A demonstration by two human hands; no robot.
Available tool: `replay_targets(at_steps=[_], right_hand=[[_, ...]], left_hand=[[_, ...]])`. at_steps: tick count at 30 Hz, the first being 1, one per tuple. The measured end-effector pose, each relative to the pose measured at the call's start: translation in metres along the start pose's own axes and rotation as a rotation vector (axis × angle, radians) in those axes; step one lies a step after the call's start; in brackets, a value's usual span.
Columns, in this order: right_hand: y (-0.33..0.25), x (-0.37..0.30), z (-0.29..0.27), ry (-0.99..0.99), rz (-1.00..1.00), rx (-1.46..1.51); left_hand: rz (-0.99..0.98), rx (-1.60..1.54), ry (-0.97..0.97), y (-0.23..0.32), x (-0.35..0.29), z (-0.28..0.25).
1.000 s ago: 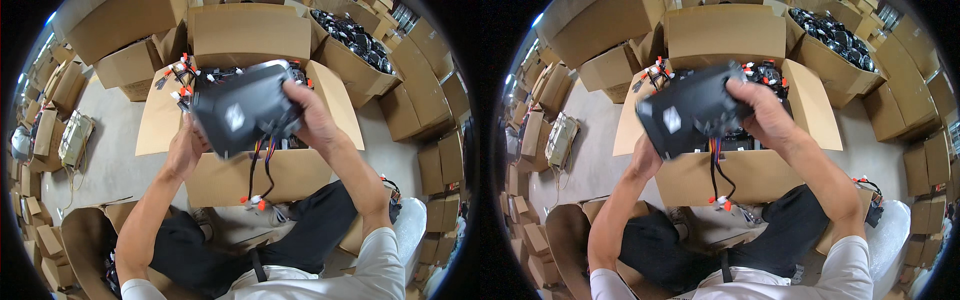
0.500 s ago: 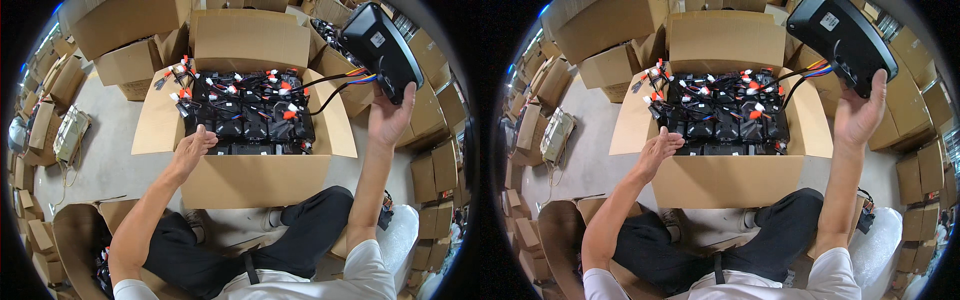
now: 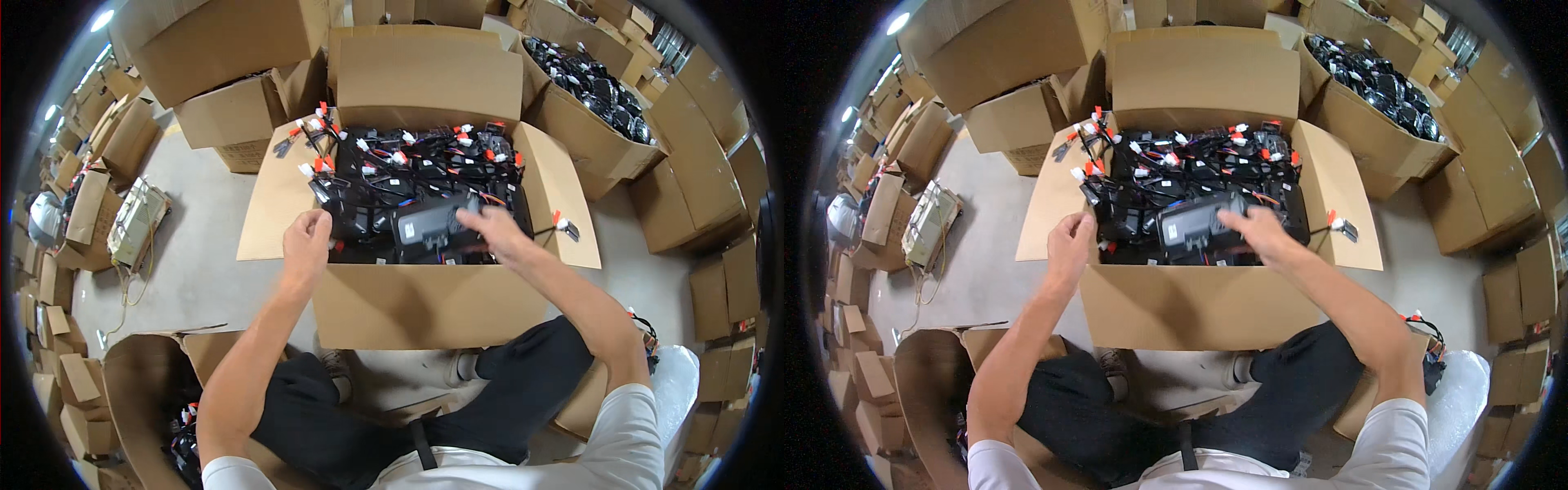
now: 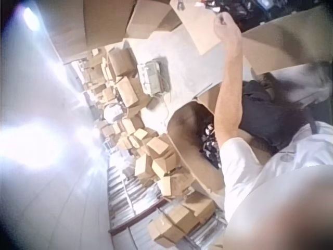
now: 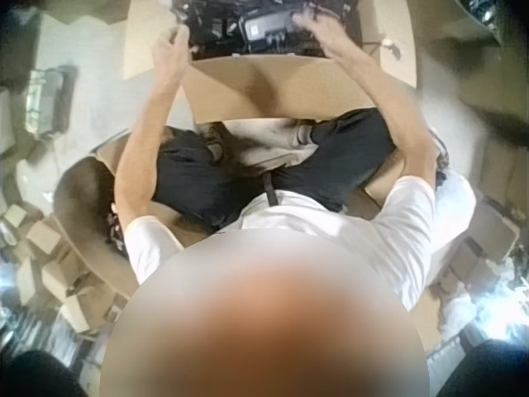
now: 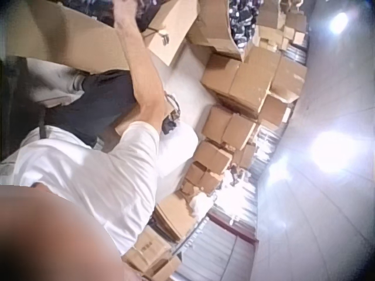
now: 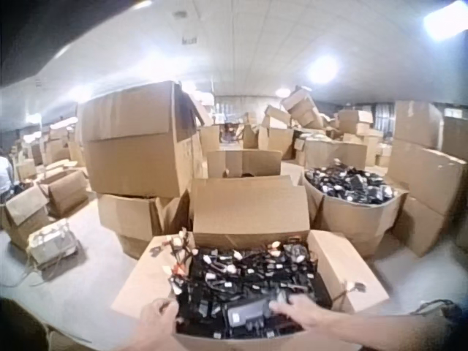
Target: The person sorts electronic components with wiring by hand, inspecting them and placing them into cardboard boxes.
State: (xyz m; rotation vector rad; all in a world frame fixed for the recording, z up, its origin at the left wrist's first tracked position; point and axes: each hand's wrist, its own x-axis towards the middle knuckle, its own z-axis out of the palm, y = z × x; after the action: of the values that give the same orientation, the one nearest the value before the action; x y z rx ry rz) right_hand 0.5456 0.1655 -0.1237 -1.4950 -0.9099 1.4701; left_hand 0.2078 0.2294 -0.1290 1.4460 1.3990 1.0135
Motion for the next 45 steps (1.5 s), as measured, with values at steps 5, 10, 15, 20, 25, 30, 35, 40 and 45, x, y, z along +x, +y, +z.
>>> replay_targets(at_steps=[5, 10, 15, 20, 25, 30, 35, 40, 45], right_hand=[[0.027, 0.026, -0.014, -0.149, 0.301, -0.531], [0.029, 0.005, 0.007, -0.013, -0.098, -1.203], [0.033, -0.014, 0.026, 0.123, -0.144, -1.205], [0.035, -0.016, 0.024, 0.168, -0.26, -1.239], [0.031, -0.013, 0.025, 0.141, -0.292, -1.184], [0.029, -0.012, 0.02, 0.114, -0.264, -1.195], [0.031, -0.014, 0.018, 0.133, -0.276, -1.185], [0.023, -0.013, 0.023, 0.079, -0.24, -1.158], [0.028, -0.013, 0.019, 0.085, -0.264, -1.104]], left_hand=[[0.264, 0.377, 0.175, -0.009, 0.007, 0.001], [0.094, 0.429, 0.329, -0.016, 0.071, 0.023], [-0.107, 0.518, 0.36, -0.003, 0.158, 0.054], [-0.001, 0.844, 0.323, 0.0, 0.201, 0.083], [0.334, 0.678, 0.326, -0.012, 0.199, 0.093], [0.897, 0.503, -0.175, -0.012, 0.154, 0.088], [0.605, 1.074, -0.413, -0.01, 0.178, 0.086], [0.496, 0.875, -0.644, 0.017, 0.193, 0.047], [0.402, 0.713, 0.197, -0.046, 0.207, -0.052]])
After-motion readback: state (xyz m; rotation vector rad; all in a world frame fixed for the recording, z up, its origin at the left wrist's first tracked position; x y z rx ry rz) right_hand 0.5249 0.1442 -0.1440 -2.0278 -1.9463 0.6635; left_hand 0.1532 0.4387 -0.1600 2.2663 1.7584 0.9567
